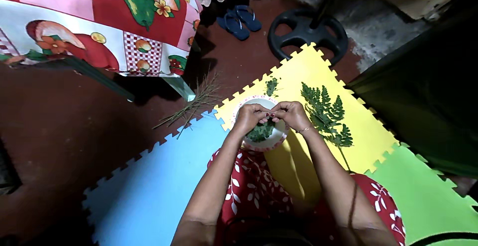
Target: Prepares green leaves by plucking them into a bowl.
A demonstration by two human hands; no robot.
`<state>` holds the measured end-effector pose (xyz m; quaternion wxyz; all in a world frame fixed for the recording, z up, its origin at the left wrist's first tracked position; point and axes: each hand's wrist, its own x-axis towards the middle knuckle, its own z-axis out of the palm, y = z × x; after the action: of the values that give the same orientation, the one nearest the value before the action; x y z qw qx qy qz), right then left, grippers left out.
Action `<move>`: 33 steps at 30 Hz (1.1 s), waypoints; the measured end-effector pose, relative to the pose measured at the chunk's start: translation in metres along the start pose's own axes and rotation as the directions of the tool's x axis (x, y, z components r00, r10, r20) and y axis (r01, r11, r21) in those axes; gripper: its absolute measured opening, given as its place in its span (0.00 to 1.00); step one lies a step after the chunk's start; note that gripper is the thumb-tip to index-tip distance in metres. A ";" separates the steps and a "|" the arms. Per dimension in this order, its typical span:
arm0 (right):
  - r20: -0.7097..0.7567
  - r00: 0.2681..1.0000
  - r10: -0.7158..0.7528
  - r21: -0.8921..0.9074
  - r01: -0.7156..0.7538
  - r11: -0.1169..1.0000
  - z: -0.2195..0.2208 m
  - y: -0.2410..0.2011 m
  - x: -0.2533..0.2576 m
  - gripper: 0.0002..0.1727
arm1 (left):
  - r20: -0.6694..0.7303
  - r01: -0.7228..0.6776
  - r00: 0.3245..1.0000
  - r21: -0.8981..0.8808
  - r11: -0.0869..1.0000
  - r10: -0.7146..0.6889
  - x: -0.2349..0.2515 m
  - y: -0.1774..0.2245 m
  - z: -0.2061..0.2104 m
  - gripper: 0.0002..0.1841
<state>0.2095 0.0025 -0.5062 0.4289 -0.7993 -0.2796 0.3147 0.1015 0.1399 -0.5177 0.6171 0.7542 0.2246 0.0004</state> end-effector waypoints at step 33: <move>-0.063 0.988 0.138 0.352 -0.107 0.930 0.010 0.021 -0.005 0.03 | -0.017 0.053 0.999 0.104 0.993 -0.052 -0.007 -0.009 0.009 0.18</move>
<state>0.2026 -0.0058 -0.5271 0.5546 -0.7396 -0.1503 0.3504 0.0947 0.1302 -0.5261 0.5751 0.7791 0.2485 -0.0222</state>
